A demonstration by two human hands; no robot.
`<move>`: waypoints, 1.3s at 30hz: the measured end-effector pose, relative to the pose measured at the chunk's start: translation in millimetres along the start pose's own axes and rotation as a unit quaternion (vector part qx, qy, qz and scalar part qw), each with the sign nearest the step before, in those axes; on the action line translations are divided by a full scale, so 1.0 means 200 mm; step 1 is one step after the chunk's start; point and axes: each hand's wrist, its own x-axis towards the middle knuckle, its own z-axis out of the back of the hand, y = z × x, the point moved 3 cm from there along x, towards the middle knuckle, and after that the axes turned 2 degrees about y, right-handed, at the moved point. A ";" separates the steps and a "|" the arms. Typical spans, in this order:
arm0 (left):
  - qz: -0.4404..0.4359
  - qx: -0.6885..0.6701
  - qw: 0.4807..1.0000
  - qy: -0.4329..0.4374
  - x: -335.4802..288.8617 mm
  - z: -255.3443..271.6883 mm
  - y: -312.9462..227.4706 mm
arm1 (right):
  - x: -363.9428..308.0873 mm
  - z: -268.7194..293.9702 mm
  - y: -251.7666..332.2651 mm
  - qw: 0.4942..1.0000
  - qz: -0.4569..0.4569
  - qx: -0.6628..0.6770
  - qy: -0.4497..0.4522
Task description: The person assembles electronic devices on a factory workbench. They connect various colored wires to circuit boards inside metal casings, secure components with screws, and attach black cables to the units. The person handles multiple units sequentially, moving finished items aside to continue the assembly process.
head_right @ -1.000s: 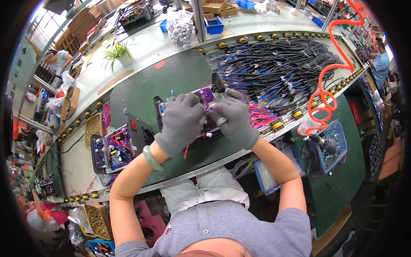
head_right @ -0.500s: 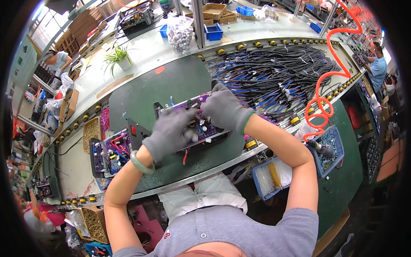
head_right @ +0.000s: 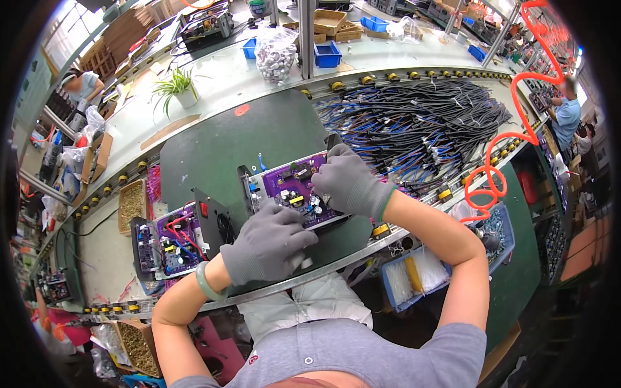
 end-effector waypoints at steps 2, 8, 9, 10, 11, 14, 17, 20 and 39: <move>0.012 0.010 1.000 0.019 -0.02 -0.04 0.00 | 0.03 -0.01 0.01 0.998 0.037 -0.029 0.036; 0.028 -0.033 0.999 -0.002 -0.02 0.00 0.01 | 0.05 -0.02 0.00 0.995 0.068 -0.038 0.065; 0.032 -0.037 0.999 -0.005 -0.02 0.00 0.01 | 0.04 -0.01 0.00 0.997 0.053 -0.026 0.043; 0.035 -0.029 0.999 -0.019 -0.02 -0.01 0.02 | 0.02 0.00 -0.01 0.999 0.038 -0.015 0.020; 0.038 -0.021 0.999 -0.033 -0.03 -0.01 0.02 | 0.00 0.00 -0.02 0.999 0.031 -0.008 -0.036; 0.039 -0.001 0.997 -0.069 -0.03 -0.03 0.03 | -0.03 0.01 -0.01 0.999 0.005 -0.010 -0.033; 0.053 0.015 0.996 -0.067 -0.01 -0.05 0.02 | -0.02 0.02 -0.01 1.000 0.022 -0.010 -0.019; 0.055 0.016 0.996 -0.074 -0.01 -0.05 0.02 | -0.01 0.01 -0.02 0.999 0.038 -0.011 -0.014; 0.086 -0.083 0.983 -0.137 0.02 0.06 0.01 | 0.10 -0.03 -0.02 0.983 0.046 -0.009 0.178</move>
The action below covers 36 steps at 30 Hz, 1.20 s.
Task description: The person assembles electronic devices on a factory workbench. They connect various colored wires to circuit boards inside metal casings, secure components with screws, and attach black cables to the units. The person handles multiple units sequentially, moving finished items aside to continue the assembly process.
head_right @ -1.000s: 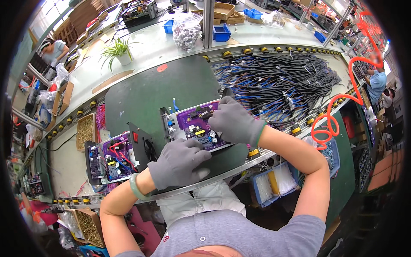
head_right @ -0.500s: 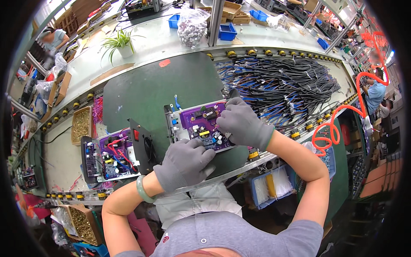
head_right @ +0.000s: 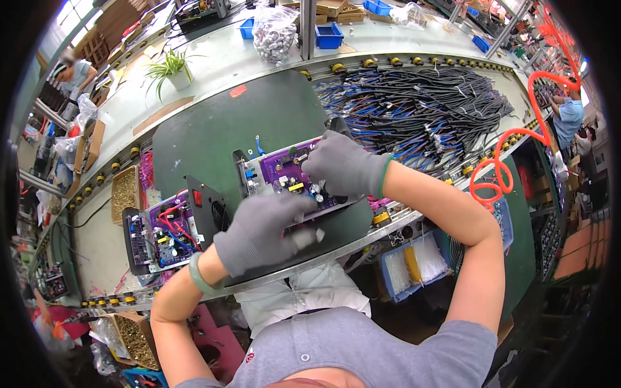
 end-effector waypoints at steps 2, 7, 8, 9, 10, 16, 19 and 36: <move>0.035 -0.053 0.991 -0.116 0.08 0.06 0.03 | -0.01 0.00 -0.01 0.999 -0.018 0.040 -0.007; 0.147 0.036 0.987 0.055 0.33 0.05 0.12 | -0.06 -0.02 -0.02 0.992 -0.039 0.044 -0.115; 0.152 0.028 0.984 0.090 0.36 0.03 0.13 | -0.09 -0.03 -0.03 0.988 -0.041 0.050 -0.142; 0.146 0.022 0.985 0.084 0.38 0.02 0.13 | -0.12 -0.03 -0.03 0.983 -0.047 0.057 -0.168; 0.141 0.016 0.987 0.078 0.40 0.02 0.12 | -0.15 -0.02 -0.02 0.972 -0.047 0.087 -0.211; 0.133 0.022 0.989 0.061 0.40 -0.05 0.09 | -0.19 -0.10 -0.02 0.935 -0.120 0.062 -0.327; 0.131 -0.001 0.990 0.053 0.39 -0.05 0.10 | -0.19 -0.09 -0.01 0.934 -0.112 0.068 -0.331; 0.275 -0.024 0.939 0.206 0.42 0.01 0.22 | -0.22 -0.04 0.02 0.935 -0.113 0.088 -0.326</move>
